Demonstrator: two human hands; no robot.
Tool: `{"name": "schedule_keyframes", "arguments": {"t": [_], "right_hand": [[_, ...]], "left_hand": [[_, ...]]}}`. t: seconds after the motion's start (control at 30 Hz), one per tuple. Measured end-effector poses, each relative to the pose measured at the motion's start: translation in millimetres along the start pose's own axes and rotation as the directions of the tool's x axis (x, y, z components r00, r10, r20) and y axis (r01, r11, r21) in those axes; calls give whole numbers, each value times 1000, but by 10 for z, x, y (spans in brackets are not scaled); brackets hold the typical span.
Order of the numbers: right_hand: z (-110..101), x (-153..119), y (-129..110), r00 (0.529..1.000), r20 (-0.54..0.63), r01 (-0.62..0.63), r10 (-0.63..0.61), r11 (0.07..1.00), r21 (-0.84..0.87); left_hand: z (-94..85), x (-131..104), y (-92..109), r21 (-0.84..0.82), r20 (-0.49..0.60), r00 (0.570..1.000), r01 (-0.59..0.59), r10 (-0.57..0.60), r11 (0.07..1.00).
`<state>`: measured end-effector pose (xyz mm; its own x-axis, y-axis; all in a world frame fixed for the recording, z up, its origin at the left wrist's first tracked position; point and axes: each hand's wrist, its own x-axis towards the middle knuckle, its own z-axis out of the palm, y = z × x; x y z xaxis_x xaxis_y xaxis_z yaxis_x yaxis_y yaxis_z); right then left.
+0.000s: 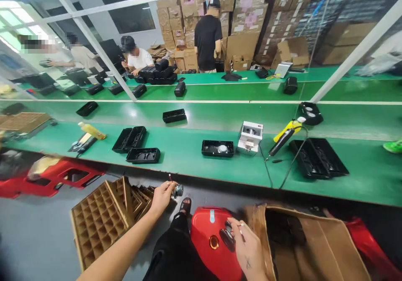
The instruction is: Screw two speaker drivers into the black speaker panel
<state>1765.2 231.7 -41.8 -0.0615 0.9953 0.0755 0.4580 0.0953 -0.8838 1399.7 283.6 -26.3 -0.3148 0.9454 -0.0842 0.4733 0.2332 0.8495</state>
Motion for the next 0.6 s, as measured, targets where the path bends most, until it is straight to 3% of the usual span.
{"name": "schedule_keyframes", "arguments": {"t": [0.17, 0.3, 0.43, 0.6], "right_hand": [[999, 1061, -294, 991, -20, -132, 133, 989, 64], [1744, 1917, -453, 977, 2, -214, 215, 973, 88], [2295, 2681, -506, 971, 66, -236, 230, 968, 91], [2623, 3352, -408, 974, 115, -203, 195, 977, 62]], "left_hand": [[-50, 1385, -409, -49, 125, 989, -79, 84, 996], [-54, 2230, -618, -71, 208, 972, -91, 104, 993], [35, 2777, -703, -71, 219, 970, -89, 103, 993], [175, 3100, -731, -80, 222, 965, -124, 139, 989]]}}
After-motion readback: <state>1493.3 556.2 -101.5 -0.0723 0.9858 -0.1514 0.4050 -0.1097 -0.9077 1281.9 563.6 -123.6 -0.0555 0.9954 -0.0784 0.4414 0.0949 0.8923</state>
